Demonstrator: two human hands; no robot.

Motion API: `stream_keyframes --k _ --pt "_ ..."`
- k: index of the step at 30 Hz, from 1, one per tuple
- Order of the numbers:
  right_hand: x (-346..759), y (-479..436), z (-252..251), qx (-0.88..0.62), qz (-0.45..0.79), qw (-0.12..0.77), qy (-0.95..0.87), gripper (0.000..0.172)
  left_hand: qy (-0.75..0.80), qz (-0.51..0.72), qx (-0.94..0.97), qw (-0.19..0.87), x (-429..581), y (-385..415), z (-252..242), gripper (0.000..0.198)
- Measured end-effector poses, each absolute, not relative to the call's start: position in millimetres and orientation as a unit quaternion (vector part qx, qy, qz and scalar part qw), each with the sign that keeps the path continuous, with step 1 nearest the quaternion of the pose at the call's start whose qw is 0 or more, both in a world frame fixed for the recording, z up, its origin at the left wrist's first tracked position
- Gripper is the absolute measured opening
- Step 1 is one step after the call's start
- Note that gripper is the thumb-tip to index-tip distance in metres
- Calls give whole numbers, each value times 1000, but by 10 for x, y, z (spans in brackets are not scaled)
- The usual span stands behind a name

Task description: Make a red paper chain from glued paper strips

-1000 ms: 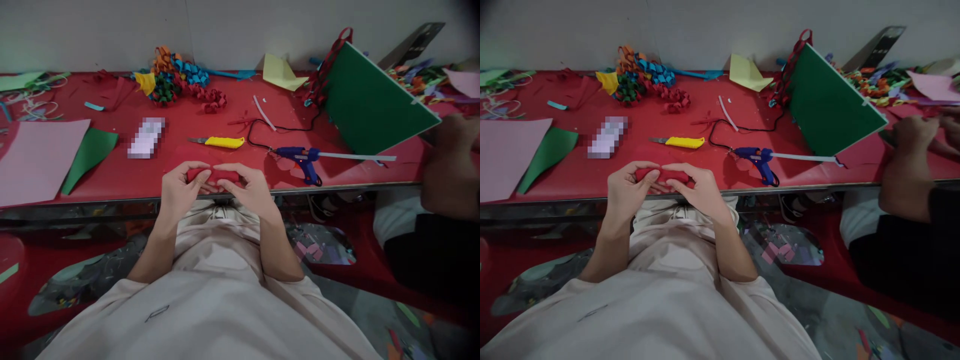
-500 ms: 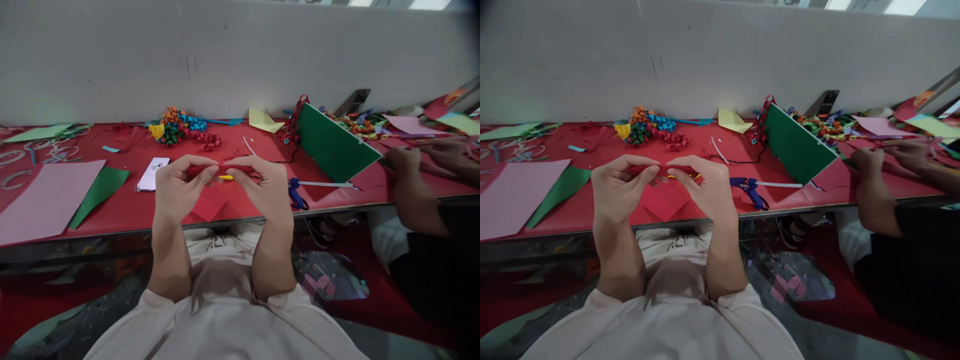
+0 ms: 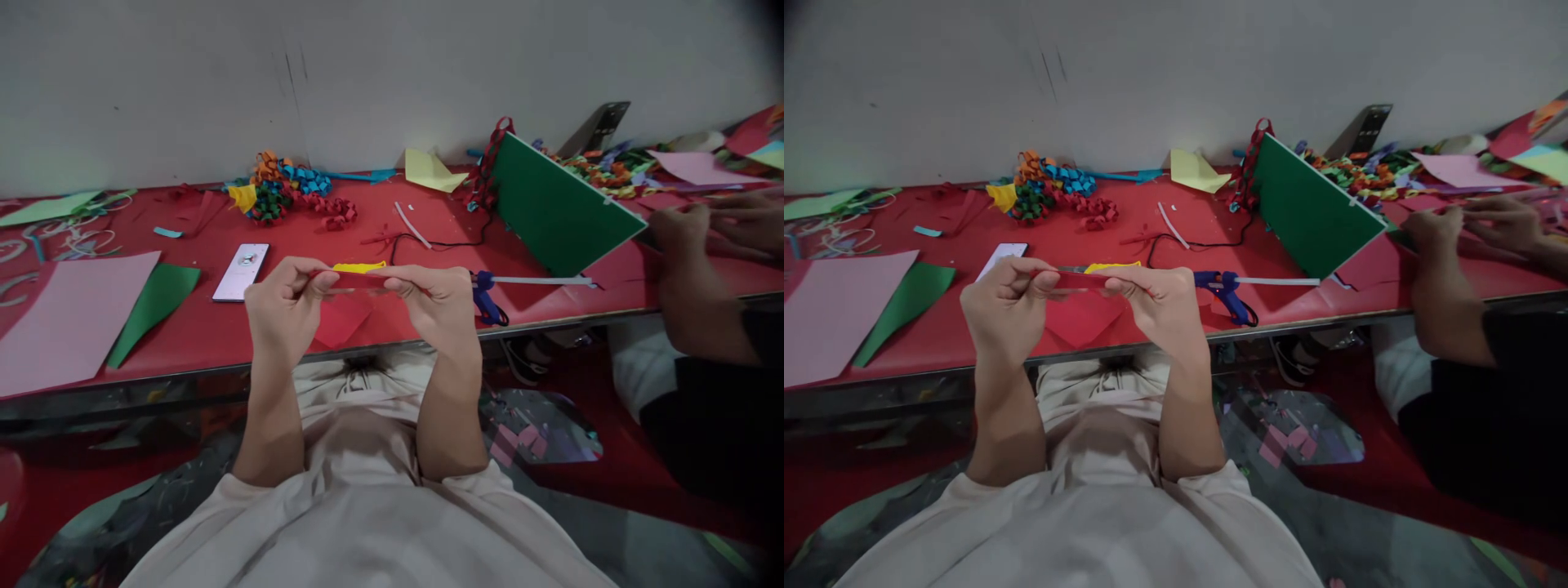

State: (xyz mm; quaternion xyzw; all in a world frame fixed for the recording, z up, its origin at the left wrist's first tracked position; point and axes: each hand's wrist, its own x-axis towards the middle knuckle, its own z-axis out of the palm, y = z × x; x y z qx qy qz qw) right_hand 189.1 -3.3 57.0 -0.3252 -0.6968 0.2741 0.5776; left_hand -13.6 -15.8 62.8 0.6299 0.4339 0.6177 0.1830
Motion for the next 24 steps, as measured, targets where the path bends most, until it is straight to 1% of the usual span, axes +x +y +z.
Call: stream_keyframes --k 4,7,9,11,14,15,17,21,24 --pt "1814 -14 544 -321 366 568 -664 21 434 661 592 156 -84 -113 540 24" --pt "1754 -1 528 -337 384 562 -651 22 432 680 582 111 -84 -90 503 21" --pt "1738 13 514 -331 384 572 -645 19 431 677 586 108 -100 -89 500 23" --pt "1746 26 503 -325 366 582 -650 19 421 663 602 141 -117 -102 516 30" --pt "1776 33 517 -308 311 586 -682 24 403 635 620 223 -128 -129 554 46" --pt "1783 31 531 -302 294 583 -694 24 398 630 620 245 -128 -134 566 48" --pt "1788 21 569 -295 272 573 -714 23 393 631 615 263 -128 -136 582 43" --pt "1773 -11 627 -301 269 564 -720 23 372 626 634 260 -169 -122 572 30" --pt "1775 -25 624 -299 298 570 -705 24 357 597 669 262 -235 -117 539 32"
